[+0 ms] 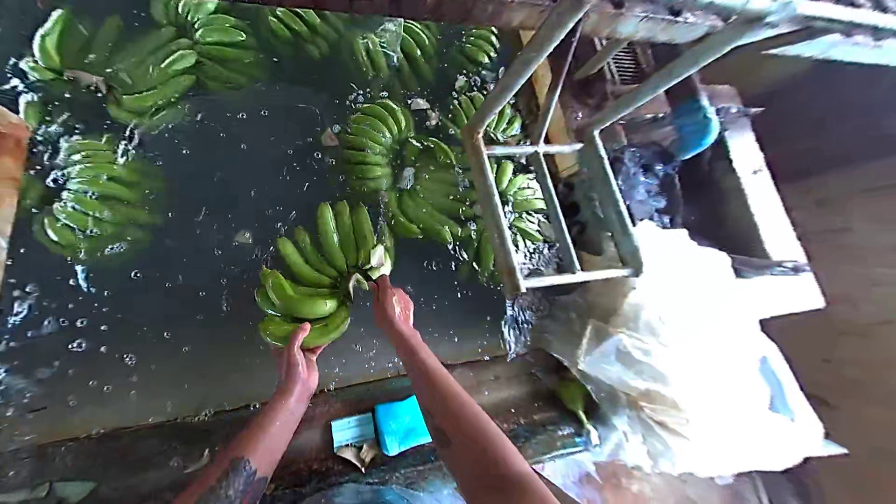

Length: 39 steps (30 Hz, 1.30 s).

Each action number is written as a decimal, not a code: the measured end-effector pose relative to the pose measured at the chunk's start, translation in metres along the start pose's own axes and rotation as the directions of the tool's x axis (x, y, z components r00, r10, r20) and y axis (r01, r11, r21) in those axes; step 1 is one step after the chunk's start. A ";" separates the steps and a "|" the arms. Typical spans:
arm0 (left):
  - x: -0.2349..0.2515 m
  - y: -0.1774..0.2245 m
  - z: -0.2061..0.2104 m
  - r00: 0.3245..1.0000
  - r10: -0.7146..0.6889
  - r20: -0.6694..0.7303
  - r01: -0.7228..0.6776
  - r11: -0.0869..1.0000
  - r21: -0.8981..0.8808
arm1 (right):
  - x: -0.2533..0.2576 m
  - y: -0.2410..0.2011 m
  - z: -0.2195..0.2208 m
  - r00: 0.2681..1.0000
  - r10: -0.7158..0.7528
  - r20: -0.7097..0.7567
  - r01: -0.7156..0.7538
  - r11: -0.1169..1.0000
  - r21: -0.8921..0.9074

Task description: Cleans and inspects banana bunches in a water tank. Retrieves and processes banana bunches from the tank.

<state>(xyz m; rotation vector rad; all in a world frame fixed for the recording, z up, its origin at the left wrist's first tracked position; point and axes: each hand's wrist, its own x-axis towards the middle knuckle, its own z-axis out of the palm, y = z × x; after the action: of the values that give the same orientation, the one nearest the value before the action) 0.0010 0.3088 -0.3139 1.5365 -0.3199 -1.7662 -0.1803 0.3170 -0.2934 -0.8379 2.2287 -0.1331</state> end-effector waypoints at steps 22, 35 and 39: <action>-0.017 0.024 0.009 0.968 -0.243 -0.068 0.234 0.965 -0.122 | 0.008 0.023 0.043 0.990 -0.138 0.028 0.125 0.954 0.271; 0.072 0.104 -0.018 0.937 -0.330 0.110 0.212 0.792 0.573 | 0.012 0.042 -0.014 0.896 -0.432 0.103 0.413 0.895 0.168; 0.091 0.137 -0.002 0.989 -0.104 0.106 0.038 0.867 0.497 | 0.060 -0.017 0.020 0.884 -0.347 0.314 0.404 0.905 -0.136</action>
<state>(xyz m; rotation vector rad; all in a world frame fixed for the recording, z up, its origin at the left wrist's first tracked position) 0.0557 0.1549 -0.2946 1.8007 -0.8474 -1.9434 -0.1887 0.2710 -0.3384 -1.3133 1.8079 0.0271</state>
